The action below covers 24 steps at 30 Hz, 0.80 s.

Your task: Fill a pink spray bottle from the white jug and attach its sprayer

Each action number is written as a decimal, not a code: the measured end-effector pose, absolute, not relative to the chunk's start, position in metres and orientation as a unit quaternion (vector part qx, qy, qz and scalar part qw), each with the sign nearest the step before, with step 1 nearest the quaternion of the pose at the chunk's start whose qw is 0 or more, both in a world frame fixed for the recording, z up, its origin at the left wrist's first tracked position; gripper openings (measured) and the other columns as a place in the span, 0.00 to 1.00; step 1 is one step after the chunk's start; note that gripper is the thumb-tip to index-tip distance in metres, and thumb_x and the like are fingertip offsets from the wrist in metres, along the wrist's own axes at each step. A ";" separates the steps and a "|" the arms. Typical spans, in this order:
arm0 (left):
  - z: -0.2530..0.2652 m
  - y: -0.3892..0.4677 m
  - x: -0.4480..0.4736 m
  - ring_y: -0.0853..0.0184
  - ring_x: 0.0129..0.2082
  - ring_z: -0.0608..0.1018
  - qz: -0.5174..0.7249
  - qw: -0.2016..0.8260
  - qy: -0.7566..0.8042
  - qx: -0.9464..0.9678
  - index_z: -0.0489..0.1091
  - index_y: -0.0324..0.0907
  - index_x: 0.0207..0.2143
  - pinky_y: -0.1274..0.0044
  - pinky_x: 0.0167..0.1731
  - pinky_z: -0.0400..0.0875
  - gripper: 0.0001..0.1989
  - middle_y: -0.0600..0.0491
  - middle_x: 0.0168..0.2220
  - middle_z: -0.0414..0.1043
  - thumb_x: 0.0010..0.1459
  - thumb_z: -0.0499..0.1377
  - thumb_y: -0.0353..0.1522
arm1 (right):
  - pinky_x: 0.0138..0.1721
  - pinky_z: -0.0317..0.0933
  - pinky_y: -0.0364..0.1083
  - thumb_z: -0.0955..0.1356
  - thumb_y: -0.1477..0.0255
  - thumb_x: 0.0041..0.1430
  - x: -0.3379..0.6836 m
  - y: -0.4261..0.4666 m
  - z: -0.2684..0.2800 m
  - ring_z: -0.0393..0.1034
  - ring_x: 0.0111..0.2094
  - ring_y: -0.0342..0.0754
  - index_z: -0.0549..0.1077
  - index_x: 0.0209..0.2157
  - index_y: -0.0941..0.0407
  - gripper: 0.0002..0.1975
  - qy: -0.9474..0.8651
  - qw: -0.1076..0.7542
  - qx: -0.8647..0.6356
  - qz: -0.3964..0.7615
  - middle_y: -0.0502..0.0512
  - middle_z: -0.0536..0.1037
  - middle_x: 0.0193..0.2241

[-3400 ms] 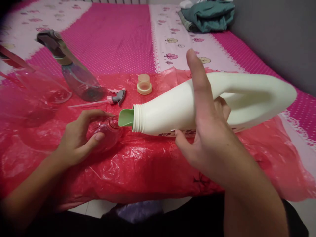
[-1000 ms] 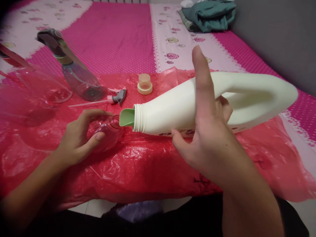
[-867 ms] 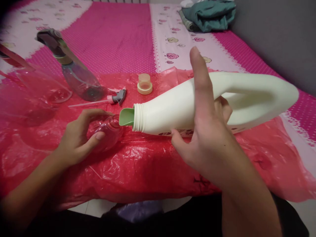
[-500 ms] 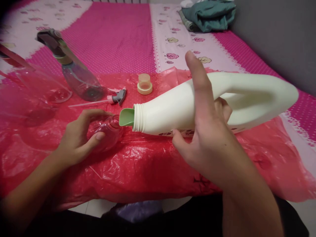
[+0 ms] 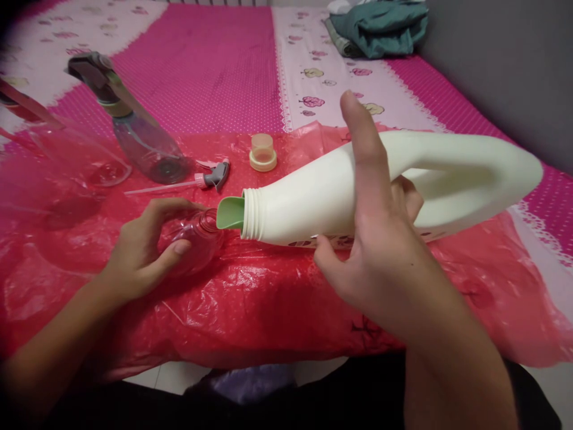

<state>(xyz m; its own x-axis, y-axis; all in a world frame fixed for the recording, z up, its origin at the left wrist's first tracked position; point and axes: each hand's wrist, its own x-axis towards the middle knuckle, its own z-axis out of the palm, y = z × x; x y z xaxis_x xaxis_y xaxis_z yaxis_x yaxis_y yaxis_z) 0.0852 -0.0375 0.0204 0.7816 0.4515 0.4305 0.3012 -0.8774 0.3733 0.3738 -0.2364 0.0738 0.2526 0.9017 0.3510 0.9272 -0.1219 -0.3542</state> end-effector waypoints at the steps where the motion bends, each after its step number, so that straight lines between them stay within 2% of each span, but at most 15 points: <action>1: 0.020 -0.037 0.085 0.54 0.49 0.87 0.262 0.143 0.200 0.933 0.67 0.46 0.60 0.65 0.45 0.80 0.18 0.47 0.53 0.84 0.76 0.53 0.46 | 0.61 0.72 0.73 0.71 0.69 0.54 0.375 -0.236 0.073 0.59 0.70 0.74 0.30 0.81 0.38 0.63 -0.615 0.256 -0.745 -0.028 0.65 0.59 0.64; 7: 0.019 -0.038 0.087 0.54 0.48 0.88 0.270 0.141 0.196 0.932 0.67 0.47 0.59 0.66 0.45 0.80 0.17 0.49 0.52 0.84 0.77 0.53 0.45 | 0.52 0.78 0.65 0.71 0.66 0.56 0.376 -0.236 0.074 0.59 0.70 0.72 0.30 0.81 0.38 0.62 -0.611 0.260 -0.747 -0.024 0.65 0.60 0.62; 12: 0.018 -0.037 0.085 0.54 0.48 0.88 0.271 0.139 0.197 0.932 0.67 0.46 0.60 0.65 0.45 0.80 0.18 0.48 0.53 0.84 0.76 0.53 0.45 | 0.51 0.79 0.62 0.72 0.66 0.56 0.375 -0.237 0.074 0.62 0.68 0.69 0.30 0.81 0.38 0.63 -0.607 0.259 -0.751 -0.022 0.64 0.61 0.61; 18: 0.018 -0.038 0.086 0.54 0.48 0.88 0.270 0.141 0.196 0.932 0.67 0.47 0.60 0.65 0.44 0.80 0.18 0.48 0.52 0.84 0.76 0.53 0.45 | 0.53 0.78 0.64 0.72 0.65 0.57 0.374 -0.235 0.074 0.66 0.62 0.67 0.30 0.81 0.39 0.62 -0.605 0.258 -0.753 -0.028 0.64 0.62 0.58; 24: 0.018 -0.038 0.086 0.53 0.49 0.88 0.269 0.144 0.199 0.932 0.67 0.47 0.60 0.64 0.45 0.81 0.18 0.48 0.53 0.84 0.76 0.53 0.46 | 0.55 0.73 0.74 0.69 0.65 0.56 0.362 -0.235 0.074 0.69 0.55 0.66 0.34 0.81 0.34 0.59 -0.571 0.285 -0.770 -0.018 0.62 0.63 0.57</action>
<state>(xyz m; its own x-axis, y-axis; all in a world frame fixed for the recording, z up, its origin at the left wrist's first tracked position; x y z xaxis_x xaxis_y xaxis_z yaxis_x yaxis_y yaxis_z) 0.0861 -0.0381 0.0180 0.7770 0.4473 0.4430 0.2925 -0.8796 0.3752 0.3619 -0.2354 0.0744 0.3481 0.8686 0.3526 0.8890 -0.1864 -0.4183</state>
